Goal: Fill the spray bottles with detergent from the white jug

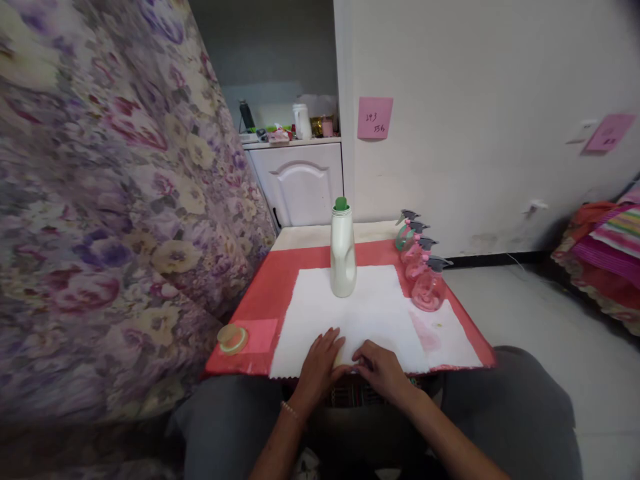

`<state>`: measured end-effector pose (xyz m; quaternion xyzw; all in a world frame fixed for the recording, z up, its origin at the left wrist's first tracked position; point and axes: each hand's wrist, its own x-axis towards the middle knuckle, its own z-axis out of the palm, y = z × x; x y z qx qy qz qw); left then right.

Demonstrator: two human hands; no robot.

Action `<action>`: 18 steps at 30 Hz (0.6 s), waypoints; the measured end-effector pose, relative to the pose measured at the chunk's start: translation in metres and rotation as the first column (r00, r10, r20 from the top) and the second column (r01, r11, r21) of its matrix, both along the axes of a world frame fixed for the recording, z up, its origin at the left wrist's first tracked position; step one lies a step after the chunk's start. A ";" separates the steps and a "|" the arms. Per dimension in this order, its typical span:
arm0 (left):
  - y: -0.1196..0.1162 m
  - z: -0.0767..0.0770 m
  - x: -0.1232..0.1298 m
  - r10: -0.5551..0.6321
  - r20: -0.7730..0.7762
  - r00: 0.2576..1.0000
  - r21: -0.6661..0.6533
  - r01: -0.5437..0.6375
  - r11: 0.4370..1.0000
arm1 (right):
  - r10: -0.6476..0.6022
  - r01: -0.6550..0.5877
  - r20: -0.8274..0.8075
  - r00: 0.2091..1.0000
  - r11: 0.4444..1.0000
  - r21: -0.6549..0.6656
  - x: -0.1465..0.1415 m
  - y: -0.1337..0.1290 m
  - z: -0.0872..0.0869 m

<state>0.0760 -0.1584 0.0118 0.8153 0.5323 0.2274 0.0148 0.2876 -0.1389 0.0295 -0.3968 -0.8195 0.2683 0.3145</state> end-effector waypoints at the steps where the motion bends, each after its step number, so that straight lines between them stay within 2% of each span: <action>1: 0.000 -0.001 0.000 -0.002 -0.004 1.000 -0.009 0.002 1.000 | -0.002 0.002 0.017 1.000 1.000 -0.003 -0.001 0.001 -0.001; 18: -0.001 -0.004 -0.005 -0.041 -0.010 0.999 -0.084 0.040 0.996 | -0.010 0.007 0.130 0.991 1.000 0.024 -0.001 -0.003 -0.005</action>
